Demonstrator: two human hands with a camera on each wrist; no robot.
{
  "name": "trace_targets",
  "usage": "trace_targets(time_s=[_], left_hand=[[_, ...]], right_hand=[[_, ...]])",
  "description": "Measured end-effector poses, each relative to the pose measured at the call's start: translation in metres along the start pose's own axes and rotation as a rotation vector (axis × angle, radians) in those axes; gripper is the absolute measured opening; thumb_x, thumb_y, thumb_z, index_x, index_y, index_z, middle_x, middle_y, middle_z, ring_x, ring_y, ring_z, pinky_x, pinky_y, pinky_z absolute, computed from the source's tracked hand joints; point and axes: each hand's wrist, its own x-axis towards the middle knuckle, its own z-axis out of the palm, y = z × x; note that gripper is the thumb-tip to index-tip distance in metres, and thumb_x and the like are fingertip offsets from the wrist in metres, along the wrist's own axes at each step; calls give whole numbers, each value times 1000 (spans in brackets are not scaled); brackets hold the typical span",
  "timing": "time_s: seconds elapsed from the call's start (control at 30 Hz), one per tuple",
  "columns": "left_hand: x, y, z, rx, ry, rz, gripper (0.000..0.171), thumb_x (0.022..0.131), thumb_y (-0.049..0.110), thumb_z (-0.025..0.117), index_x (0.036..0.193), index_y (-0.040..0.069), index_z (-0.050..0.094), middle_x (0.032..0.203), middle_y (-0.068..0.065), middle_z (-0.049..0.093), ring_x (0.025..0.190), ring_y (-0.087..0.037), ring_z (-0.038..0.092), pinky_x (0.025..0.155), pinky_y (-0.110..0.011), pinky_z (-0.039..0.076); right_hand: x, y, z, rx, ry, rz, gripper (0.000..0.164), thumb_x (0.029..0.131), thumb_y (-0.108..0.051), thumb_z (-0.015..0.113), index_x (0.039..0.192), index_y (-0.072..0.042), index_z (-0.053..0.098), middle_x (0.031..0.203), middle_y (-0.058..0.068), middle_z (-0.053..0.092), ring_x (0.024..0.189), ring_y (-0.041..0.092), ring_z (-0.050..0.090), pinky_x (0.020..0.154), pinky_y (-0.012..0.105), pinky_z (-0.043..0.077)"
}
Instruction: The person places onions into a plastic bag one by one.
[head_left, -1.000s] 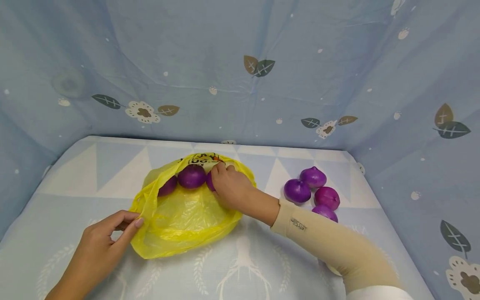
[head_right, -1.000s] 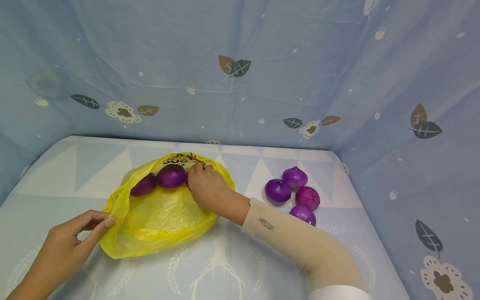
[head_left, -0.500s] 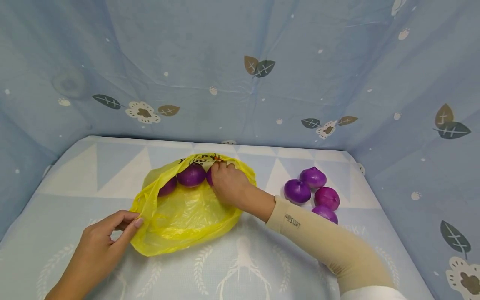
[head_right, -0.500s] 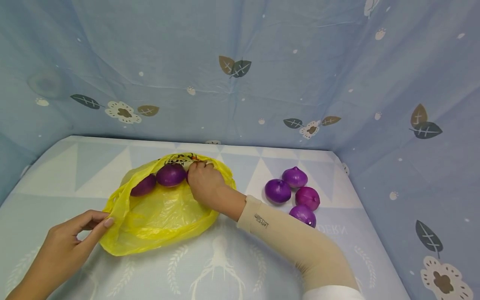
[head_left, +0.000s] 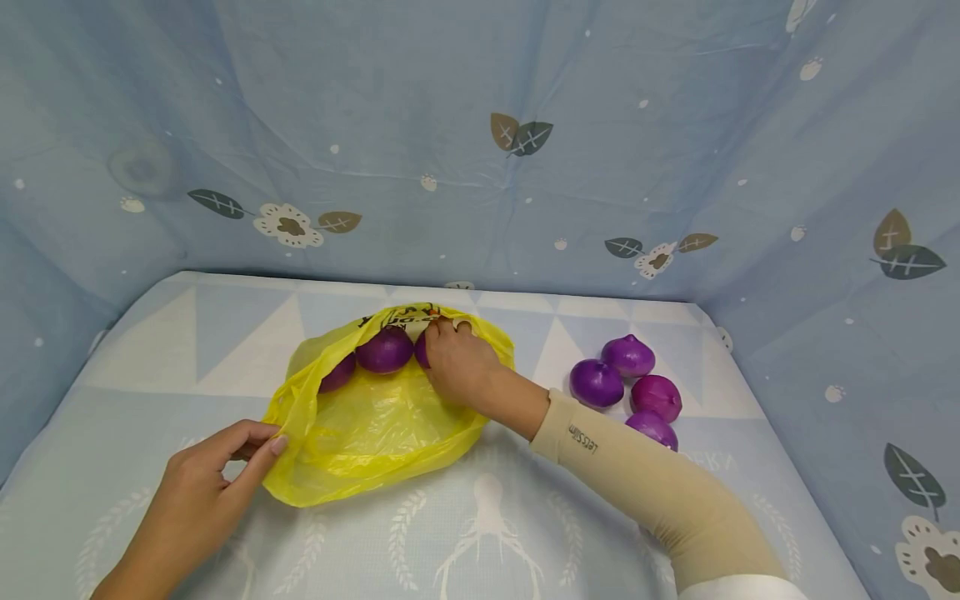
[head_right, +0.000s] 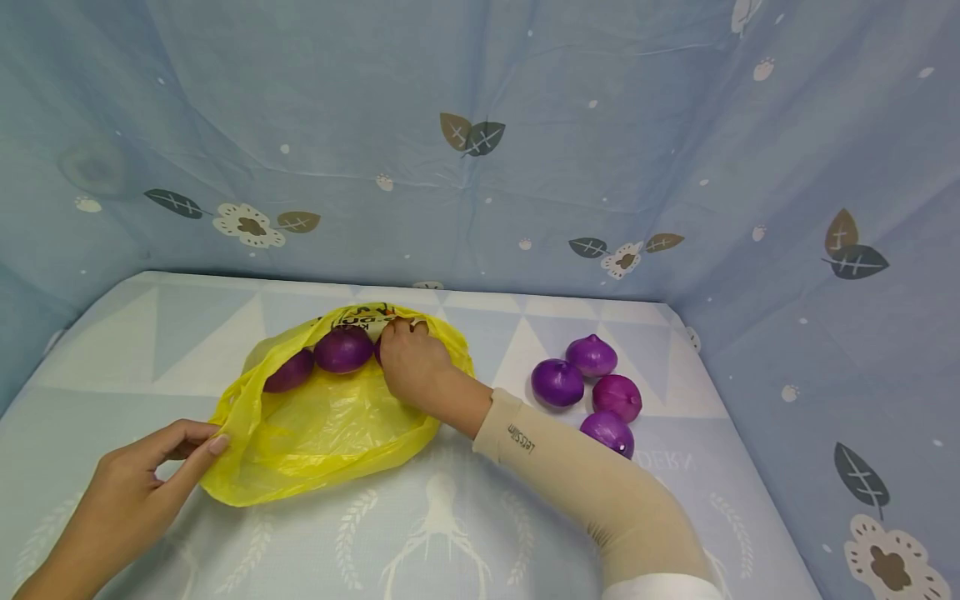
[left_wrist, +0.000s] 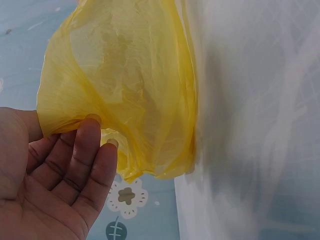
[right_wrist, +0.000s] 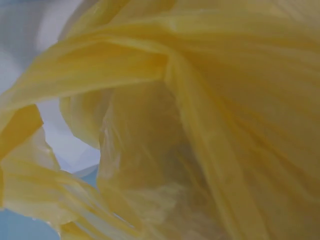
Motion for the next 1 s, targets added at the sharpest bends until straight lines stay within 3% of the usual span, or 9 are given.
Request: trace_targets(time_s=[0.2,0.33,0.47,0.6,0.87,1.0], left_hand=[[0,1,0,2,1,-1,19,92,6,81,102,20,75,87,11,72,78,2,61,55,-17,39],[0,1,0,5,-2,-9,18,92,7,81,103,20,75,87,11,72,78,2,61,55,-17,39],[1,1,0,15,-7,-19,17,93,8,81,102,20,74,87,11,71,78,2,61,56,-17,39],[1,2,0,16,-11,-23,16,93,9,81,102,20,74,87,12,71,78,1,60,56,-17,39],[1,2,1,15,-14,-27,15,94,10,80,102,20,74,87,12,71,78,1,60,56,-18,38],[1,2,1,11,-9,-20,16,93,9,81,102,20,74,87,12,71,78,2,60,56,-18,38]], right_hand=[[-9,1,1,-24,79,-8,63,106,-37,58,150,5,43,146,20,52,120,36,60,87,36,59],[-19,1,1,-26,148,-35,68,101,-39,68,147,6,45,139,20,55,117,34,61,86,35,59],[-32,2,-1,25,176,-78,72,97,-43,75,144,4,48,133,18,55,114,31,61,82,32,60],[-48,4,-6,96,184,-123,64,98,-43,74,141,0,51,132,15,54,113,28,60,77,32,60],[-80,15,-14,180,204,-142,73,100,-38,73,154,1,43,153,19,48,138,32,52,92,38,58],[-95,21,-18,228,201,-123,75,100,-38,74,156,0,43,156,20,47,142,32,48,97,41,56]])
